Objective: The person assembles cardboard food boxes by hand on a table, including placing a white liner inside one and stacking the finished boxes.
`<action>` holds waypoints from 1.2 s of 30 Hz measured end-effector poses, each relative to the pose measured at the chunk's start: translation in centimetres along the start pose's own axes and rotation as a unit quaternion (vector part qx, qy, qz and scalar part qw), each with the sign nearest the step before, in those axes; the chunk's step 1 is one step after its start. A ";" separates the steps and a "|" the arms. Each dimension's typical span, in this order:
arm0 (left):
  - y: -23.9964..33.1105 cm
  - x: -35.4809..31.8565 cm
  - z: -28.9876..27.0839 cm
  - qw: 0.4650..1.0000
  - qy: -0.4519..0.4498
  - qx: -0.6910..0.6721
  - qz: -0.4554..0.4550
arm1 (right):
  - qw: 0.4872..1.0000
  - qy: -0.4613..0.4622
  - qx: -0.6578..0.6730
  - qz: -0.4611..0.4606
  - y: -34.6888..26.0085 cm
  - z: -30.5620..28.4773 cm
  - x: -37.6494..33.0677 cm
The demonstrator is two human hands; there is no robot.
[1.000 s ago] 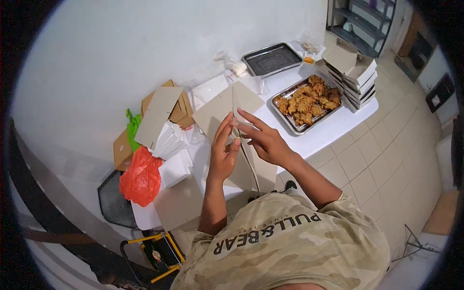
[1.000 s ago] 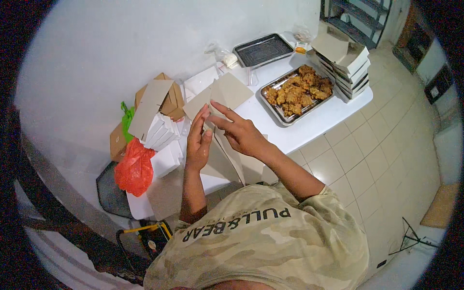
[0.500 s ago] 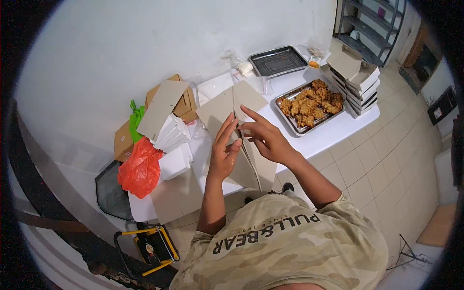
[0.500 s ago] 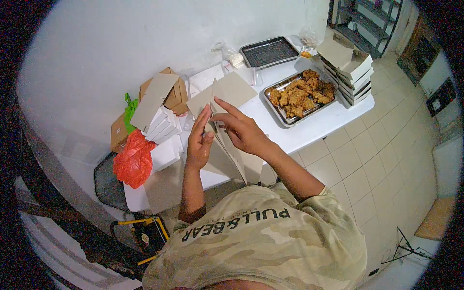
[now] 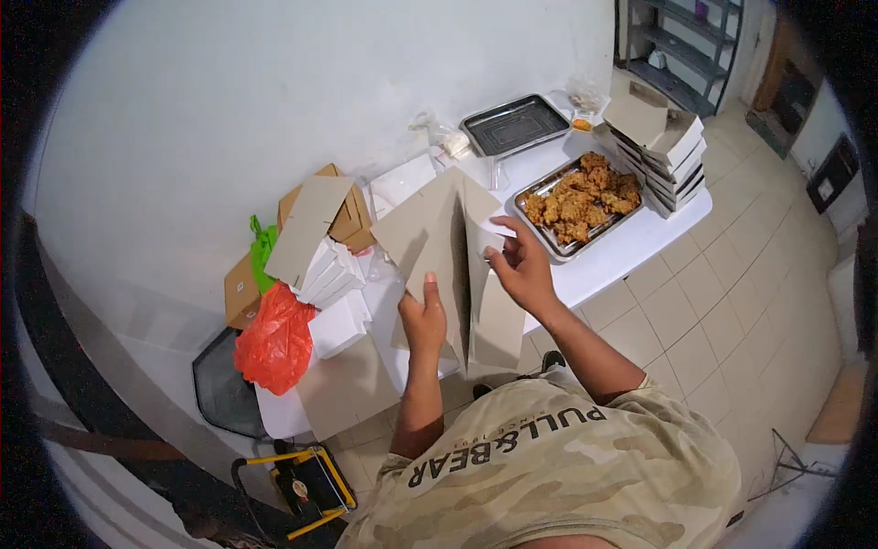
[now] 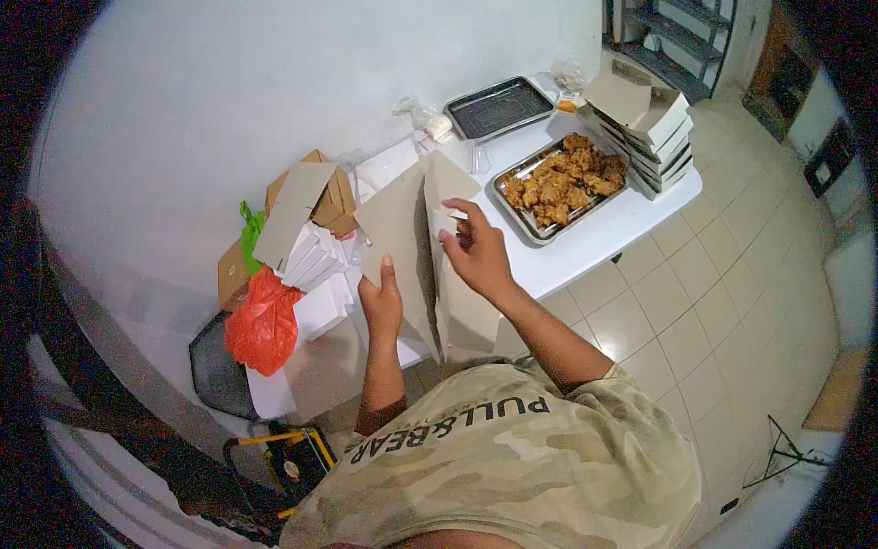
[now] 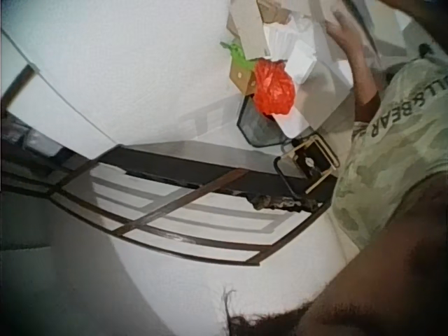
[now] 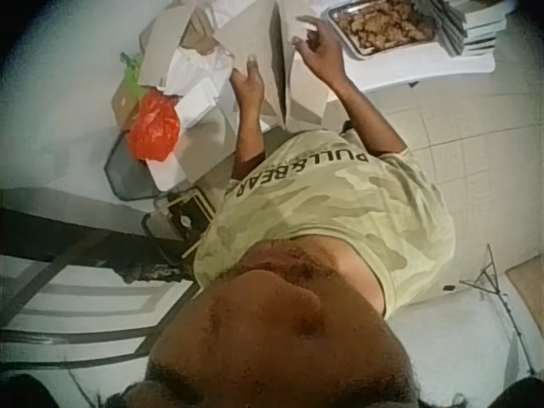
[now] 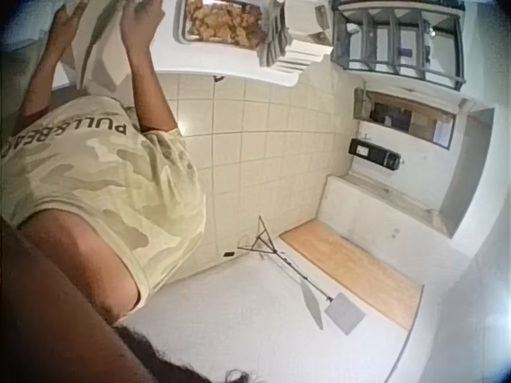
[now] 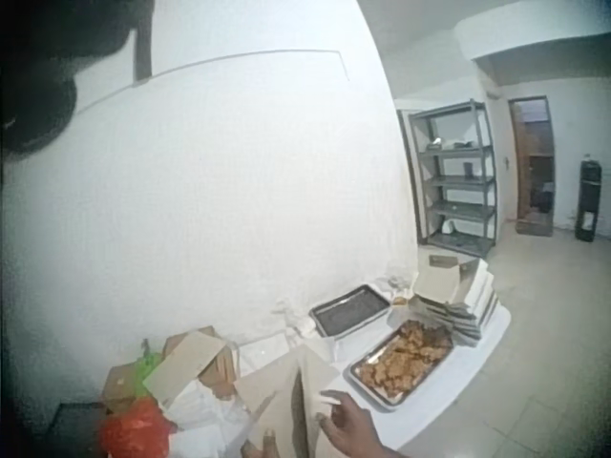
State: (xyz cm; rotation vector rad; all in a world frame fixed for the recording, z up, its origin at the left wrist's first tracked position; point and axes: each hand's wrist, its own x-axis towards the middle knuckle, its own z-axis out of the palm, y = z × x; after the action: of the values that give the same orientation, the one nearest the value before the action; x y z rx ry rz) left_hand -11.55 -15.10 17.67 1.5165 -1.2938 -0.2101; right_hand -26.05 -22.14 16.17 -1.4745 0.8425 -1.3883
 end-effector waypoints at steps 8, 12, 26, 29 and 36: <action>-1.1 0.2 -2.4 0.977 0.044 -0.108 -0.181 | 0.989 0.064 0.060 0.116 2.7 -7.8 1.4; -4.0 -2.4 -5.1 0.950 0.204 -0.097 -0.215 | 0.969 0.082 0.072 0.221 4.2 -10.1 0.6; -4.8 -13.7 -11.6 0.802 0.459 -0.291 -0.249 | 0.997 0.071 -0.010 0.032 9.2 -8.7 8.2; -6.8 -17.5 -16.8 0.751 0.496 -0.399 -0.174 | 0.997 0.062 0.011 -0.036 3.1 -2.7 11.2; -11.1 -30.4 -30.6 0.692 0.613 -0.369 -0.094 | 0.898 0.040 -0.006 -0.438 -9.6 21.5 16.5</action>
State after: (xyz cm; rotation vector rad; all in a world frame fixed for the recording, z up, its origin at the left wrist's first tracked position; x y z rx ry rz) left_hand 4.51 25.04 6.96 0.7124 0.0940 0.1606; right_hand -3.73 -30.56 32.21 -1.9208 0.1912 -2.0937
